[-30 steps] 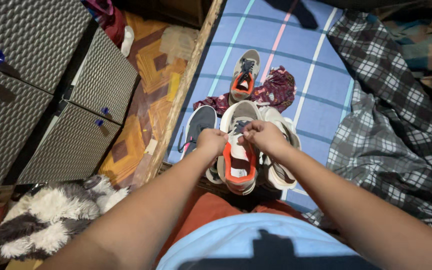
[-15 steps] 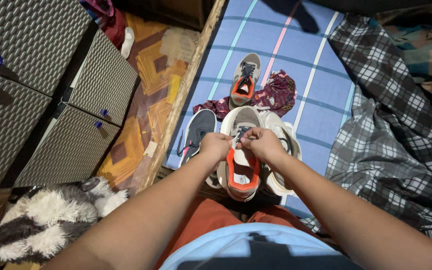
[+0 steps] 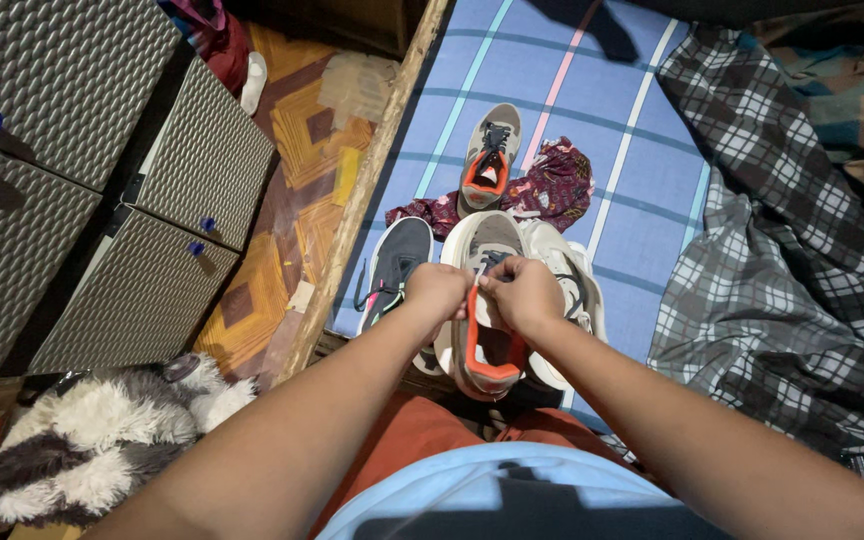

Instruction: The person sits on the floor and laces a pair of white sneakers with orange accents. They thread the laces through the eyelets, tie a knot, and adjust the fit. The shoes are then placed on a nearby shoe rack.

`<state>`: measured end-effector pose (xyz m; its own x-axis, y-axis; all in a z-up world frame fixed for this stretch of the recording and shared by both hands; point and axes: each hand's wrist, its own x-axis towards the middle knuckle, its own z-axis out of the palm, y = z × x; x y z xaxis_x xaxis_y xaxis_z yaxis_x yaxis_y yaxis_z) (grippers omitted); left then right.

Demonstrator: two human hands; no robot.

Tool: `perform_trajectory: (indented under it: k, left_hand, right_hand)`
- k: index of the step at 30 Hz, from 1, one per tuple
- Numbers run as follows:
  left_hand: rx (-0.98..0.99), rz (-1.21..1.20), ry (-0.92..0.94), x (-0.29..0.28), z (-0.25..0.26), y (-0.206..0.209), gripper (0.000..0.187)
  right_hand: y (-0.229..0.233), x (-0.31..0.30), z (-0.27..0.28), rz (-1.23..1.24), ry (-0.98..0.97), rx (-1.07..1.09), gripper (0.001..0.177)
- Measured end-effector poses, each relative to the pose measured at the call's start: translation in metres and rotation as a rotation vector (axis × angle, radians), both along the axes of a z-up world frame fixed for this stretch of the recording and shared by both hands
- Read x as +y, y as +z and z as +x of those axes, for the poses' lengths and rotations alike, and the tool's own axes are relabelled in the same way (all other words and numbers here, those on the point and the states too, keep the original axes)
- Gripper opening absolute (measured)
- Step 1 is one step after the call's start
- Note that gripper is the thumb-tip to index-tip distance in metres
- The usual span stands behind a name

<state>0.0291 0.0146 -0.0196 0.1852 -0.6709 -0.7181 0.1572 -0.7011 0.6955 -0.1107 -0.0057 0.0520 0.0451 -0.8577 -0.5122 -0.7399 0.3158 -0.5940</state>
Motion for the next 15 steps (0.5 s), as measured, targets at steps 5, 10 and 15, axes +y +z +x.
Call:
perform_trajectory:
  k: [5,10,15]
  left_hand:
    - [-0.02,-0.049,0.005,-0.007,-0.003,-0.029,0.017]
    - [-0.787,-0.214,-0.072,-0.024,-0.007,-0.053,0.022]
    - [-0.765,-0.271,0.294,-0.036,0.035,-0.06,0.023]
  right_hand:
    - [-0.005,0.001,-0.003,0.02,0.003,-0.098,0.019]
    - [-0.011,0.006,-0.023,-0.544,0.268,0.029,0.049]
    - [-0.027,0.023,-0.047,-0.662,0.122,0.279,0.04]
